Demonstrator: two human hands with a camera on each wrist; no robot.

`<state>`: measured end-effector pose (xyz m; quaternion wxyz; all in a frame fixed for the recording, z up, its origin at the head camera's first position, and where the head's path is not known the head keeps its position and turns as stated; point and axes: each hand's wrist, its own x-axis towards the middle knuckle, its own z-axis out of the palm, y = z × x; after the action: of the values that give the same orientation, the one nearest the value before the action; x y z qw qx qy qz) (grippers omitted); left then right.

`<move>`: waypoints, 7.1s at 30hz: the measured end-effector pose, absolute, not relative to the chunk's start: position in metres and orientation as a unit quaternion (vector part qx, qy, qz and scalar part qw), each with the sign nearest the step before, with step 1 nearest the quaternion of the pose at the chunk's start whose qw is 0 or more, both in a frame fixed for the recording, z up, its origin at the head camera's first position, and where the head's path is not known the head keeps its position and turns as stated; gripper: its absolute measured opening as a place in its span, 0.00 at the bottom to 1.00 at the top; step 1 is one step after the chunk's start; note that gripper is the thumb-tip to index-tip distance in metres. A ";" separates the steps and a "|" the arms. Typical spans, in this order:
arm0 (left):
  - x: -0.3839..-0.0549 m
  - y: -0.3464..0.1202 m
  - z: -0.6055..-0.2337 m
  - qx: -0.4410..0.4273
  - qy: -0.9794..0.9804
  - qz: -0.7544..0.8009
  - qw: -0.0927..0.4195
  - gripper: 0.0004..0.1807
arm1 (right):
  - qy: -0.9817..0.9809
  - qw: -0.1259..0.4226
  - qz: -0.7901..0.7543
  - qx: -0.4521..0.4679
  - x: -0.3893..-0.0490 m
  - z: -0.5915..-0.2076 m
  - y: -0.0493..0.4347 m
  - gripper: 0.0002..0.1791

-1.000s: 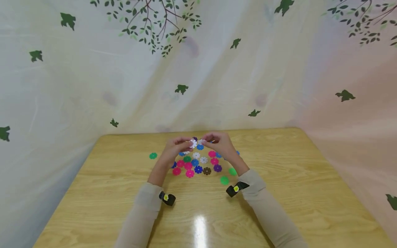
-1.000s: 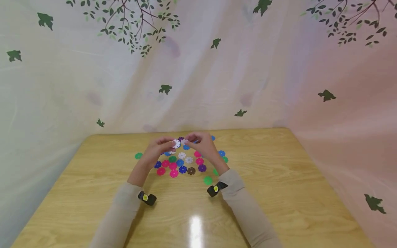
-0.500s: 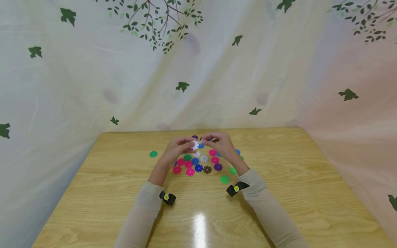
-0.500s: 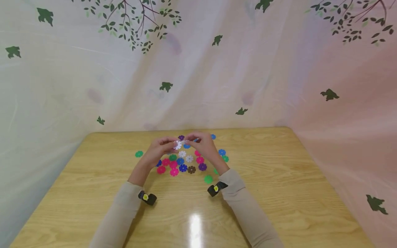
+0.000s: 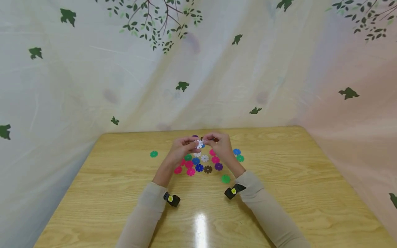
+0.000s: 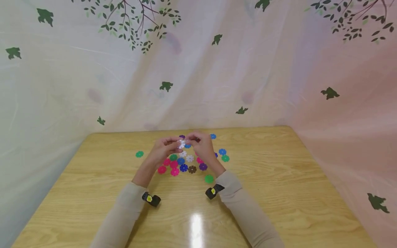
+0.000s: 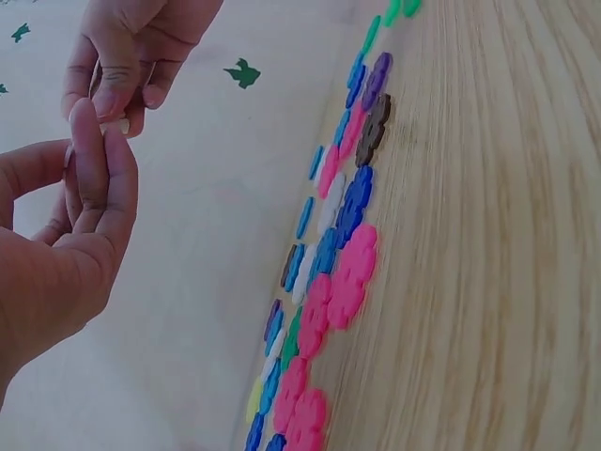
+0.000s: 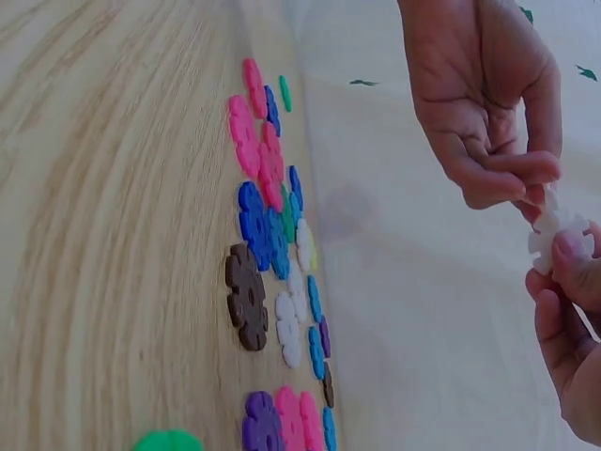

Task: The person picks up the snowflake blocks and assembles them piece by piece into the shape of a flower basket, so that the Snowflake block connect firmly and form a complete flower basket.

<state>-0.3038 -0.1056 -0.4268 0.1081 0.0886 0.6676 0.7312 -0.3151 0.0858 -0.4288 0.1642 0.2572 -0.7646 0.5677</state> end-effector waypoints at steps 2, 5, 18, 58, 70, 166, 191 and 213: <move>-0.304 -0.106 -0.425 0.080 0.671 0.730 0.101 0.15 | -0.771 0.164 0.561 0.253 -0.314 -0.428 0.084 0.02; -0.305 -0.108 -0.423 0.069 0.685 0.720 0.086 0.16 | -0.782 0.150 0.552 0.245 -0.315 -0.427 0.082 0.02; -0.306 -0.110 -0.427 -0.008 0.678 0.732 0.075 0.18 | -0.801 0.074 0.539 0.251 -0.313 -0.426 0.086 0.10; -0.312 -0.119 -0.428 -0.018 0.684 0.725 0.078 0.19 | -0.839 -0.191 0.322 0.394 -0.291 -0.452 0.172 0.13; -0.311 -0.119 -0.429 -0.007 0.686 0.724 0.064 0.17 | -0.832 -0.163 0.389 0.360 -0.307 -0.448 0.167 0.06; -0.316 -0.116 -0.427 -0.040 0.645 0.759 0.082 0.10 | -0.839 -0.150 0.317 0.416 -0.328 -0.455 0.161 0.14; -0.320 -0.115 -0.434 -0.026 0.642 0.758 0.109 0.10 | -0.838 -0.204 0.329 0.385 -0.318 -0.460 0.158 0.11; -0.316 -0.118 -0.432 -0.050 0.665 0.739 0.100 0.18 | -0.823 0.005 0.497 0.273 -0.329 -0.436 0.114 0.07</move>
<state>-0.3161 -0.1182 -0.4315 0.0997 -0.0501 0.6645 0.7389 -0.3289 0.1136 -0.4362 0.0053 0.2731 -0.8235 0.4973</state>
